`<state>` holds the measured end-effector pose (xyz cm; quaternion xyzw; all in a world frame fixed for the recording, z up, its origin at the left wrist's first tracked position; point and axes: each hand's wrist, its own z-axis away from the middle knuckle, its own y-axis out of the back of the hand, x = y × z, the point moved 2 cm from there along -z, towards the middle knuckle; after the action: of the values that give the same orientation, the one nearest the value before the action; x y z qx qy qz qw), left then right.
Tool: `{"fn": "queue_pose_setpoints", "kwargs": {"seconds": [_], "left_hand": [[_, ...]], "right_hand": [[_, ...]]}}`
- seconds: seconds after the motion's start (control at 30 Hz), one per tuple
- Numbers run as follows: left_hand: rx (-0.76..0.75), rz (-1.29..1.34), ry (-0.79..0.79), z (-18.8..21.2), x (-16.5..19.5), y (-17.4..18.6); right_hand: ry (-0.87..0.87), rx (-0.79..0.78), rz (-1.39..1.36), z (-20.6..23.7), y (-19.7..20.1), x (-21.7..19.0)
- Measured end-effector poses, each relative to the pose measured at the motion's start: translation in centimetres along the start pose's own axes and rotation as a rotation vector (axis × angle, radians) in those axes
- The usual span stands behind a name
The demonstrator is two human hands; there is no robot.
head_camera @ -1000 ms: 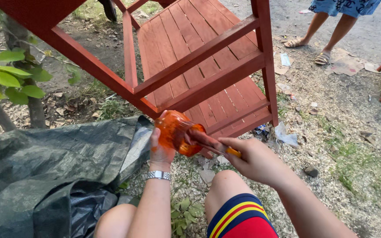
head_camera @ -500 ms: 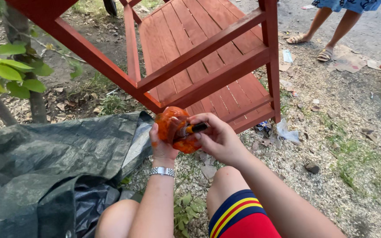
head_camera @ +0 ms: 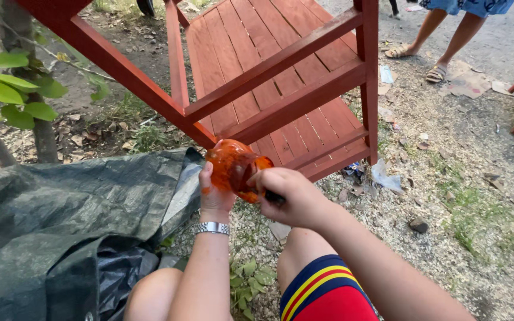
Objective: The person sits on the ground holding a container of reddish-orange wood stain and uses a brush to apply the stain to an overturned wooden chair, brushing the legs, frame and slats and dipping the brush back into the container.
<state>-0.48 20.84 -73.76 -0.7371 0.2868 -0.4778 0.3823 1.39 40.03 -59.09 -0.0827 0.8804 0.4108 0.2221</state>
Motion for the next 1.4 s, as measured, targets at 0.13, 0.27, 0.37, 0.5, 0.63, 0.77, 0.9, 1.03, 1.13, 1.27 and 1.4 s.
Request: {"fn": "queue_pose_setpoints", "kwargs": {"seconds": [0.13,0.27,0.37,0.5,0.63,0.77,0.9,1.03,1.13,1.27,1.4], "left_hand": [[-0.027,-0.027,0.003,-0.2,0.1,0.1],[-0.126,0.016,0.019,-0.3,-0.3,-0.6],[0.001,-0.017,0.047,-0.6,-0.7,-0.9],[0.030,-0.071,0.044,-0.6,-0.8,-1.5],[0.111,0.059,0.030,-1.1,-1.1,-1.9],[0.140,0.069,-0.014,-1.0,-1.3,-2.4],[0.084,0.083,-0.035,-0.6,-0.8,-2.6],[0.065,0.079,0.045,-0.3,-1.1,-2.0],[-0.001,0.095,0.084,-0.1,-1.7,-1.8],[0.013,0.140,0.080,1.3,-2.1,-1.8],[0.040,0.157,0.023,-1.7,-1.3,-2.3]], "right_hand": [[0.049,0.035,0.062,0.5,-1.0,-0.3],[0.011,0.206,-0.047,1.3,-1.0,0.4],[-0.053,0.224,-0.145,1.8,-0.4,1.4],[-0.078,0.187,-0.148,2.2,0.5,2.4],[-0.127,0.316,-0.190,3.2,1.3,2.9],[-0.126,0.504,-0.259,4.5,1.6,3.0],[-0.331,0.696,-0.609,5.3,1.7,3.9],[-0.427,0.573,-0.607,4.4,0.7,4.6],[-0.384,0.503,-0.588,3.3,-0.6,4.9],[-0.436,0.544,-0.540,3.1,-1.6,5.1],[-0.428,0.610,-0.543,2.5,-0.4,6.2]]}}
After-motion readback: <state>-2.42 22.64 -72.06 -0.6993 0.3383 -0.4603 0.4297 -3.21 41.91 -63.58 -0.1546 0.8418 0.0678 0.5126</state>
